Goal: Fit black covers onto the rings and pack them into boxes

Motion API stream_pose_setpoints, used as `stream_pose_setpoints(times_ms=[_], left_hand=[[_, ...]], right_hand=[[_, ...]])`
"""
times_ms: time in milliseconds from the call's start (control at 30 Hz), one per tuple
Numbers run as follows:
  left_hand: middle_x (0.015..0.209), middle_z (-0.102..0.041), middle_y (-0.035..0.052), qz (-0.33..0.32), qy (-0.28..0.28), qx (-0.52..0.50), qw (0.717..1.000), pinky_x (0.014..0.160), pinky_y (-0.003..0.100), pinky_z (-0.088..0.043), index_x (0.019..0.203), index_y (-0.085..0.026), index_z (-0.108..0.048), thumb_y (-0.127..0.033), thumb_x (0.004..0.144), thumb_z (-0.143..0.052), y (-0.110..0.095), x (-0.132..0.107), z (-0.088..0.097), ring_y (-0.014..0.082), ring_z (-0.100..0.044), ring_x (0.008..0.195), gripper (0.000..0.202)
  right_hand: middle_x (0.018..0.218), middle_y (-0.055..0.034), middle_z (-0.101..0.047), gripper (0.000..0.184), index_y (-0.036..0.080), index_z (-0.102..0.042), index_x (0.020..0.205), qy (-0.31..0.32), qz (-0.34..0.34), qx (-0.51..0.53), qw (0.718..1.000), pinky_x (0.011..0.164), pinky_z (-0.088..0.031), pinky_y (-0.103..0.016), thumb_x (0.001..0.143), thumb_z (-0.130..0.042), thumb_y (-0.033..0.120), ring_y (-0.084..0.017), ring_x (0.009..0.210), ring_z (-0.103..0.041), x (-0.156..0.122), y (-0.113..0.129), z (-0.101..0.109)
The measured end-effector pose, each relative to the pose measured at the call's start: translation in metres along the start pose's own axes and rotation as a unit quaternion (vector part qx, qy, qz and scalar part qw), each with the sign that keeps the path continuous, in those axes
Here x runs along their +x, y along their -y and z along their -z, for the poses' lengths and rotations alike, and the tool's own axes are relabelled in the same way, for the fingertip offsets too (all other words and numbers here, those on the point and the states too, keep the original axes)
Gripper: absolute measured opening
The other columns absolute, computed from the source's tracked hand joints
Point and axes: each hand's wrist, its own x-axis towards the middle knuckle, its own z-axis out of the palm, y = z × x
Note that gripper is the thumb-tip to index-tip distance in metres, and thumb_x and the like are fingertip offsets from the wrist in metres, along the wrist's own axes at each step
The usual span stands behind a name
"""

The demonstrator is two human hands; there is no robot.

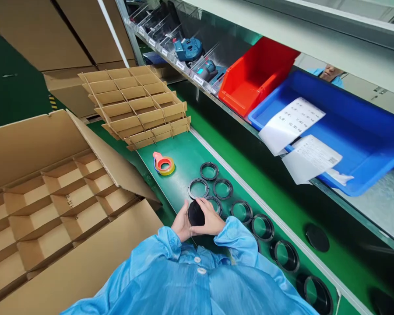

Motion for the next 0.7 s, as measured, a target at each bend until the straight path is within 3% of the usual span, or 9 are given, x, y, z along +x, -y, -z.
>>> stream_pose_setpoints(times_ms=[100,167,300,467,700], left_hand=[[0.135,-0.056,0.0119,-0.065,-0.179,0.054,0.98,0.099,0.046,-0.042,0.131,-0.028,-0.054,-0.069,0.087,-0.052,-0.026,0.027,0.015,0.0311,-0.05,0.128,0.06],[0.139,-0.051,0.0134,-0.075,-0.233,0.06,0.968,0.101,0.043,-0.039,0.127,-0.024,-0.053,-0.06,0.091,-0.054,-0.041,0.043,0.023,0.0295,-0.044,0.133,0.052],[0.129,-0.059,0.0145,-0.064,-0.223,0.051,0.971,0.102,0.039,-0.036,0.113,-0.019,-0.06,-0.053,0.09,-0.06,-0.058,0.062,0.031,0.029,-0.048,0.129,0.041],[0.116,-0.066,0.0123,-0.072,-0.21,0.037,0.974,0.101,0.035,-0.037,0.107,-0.017,-0.065,-0.053,0.087,-0.065,-0.067,0.059,0.04,0.0263,-0.056,0.121,0.042],[0.136,-0.06,0.0155,-0.046,-0.234,0.052,0.97,0.103,0.033,-0.041,0.114,-0.016,-0.063,-0.044,0.099,-0.046,-0.078,0.037,0.053,0.024,-0.051,0.133,0.035]], right_hand=[[0.155,-0.0248,-0.027,0.113,0.012,-0.023,0.157,-0.113,-0.043,-0.098,0.988,0.117,-0.029,-0.058,0.066,-0.079,0.049,-0.04,0.145,-0.025,0.044,-0.015,0.003],[0.155,-0.0276,-0.026,0.11,0.008,-0.027,0.155,-0.152,-0.051,-0.171,0.972,0.117,-0.023,-0.062,0.066,-0.079,0.049,-0.044,0.144,-0.024,0.073,-0.026,0.001],[0.153,-0.0293,-0.031,0.103,0.005,-0.032,0.153,-0.125,-0.018,-0.246,0.961,0.118,-0.016,-0.063,0.071,-0.074,0.051,-0.046,0.141,-0.028,0.113,-0.042,-0.012],[0.156,-0.0312,-0.027,0.104,0.003,-0.029,0.154,-0.09,-0.019,-0.239,0.967,0.119,-0.018,-0.061,0.076,-0.07,0.058,-0.046,0.145,-0.025,0.119,-0.04,-0.037],[0.163,-0.0213,-0.019,0.08,0.01,-0.026,0.156,-0.1,-0.028,-0.21,0.972,0.122,-0.013,-0.057,0.095,-0.05,0.055,-0.034,0.152,-0.015,0.151,-0.016,-0.041]])
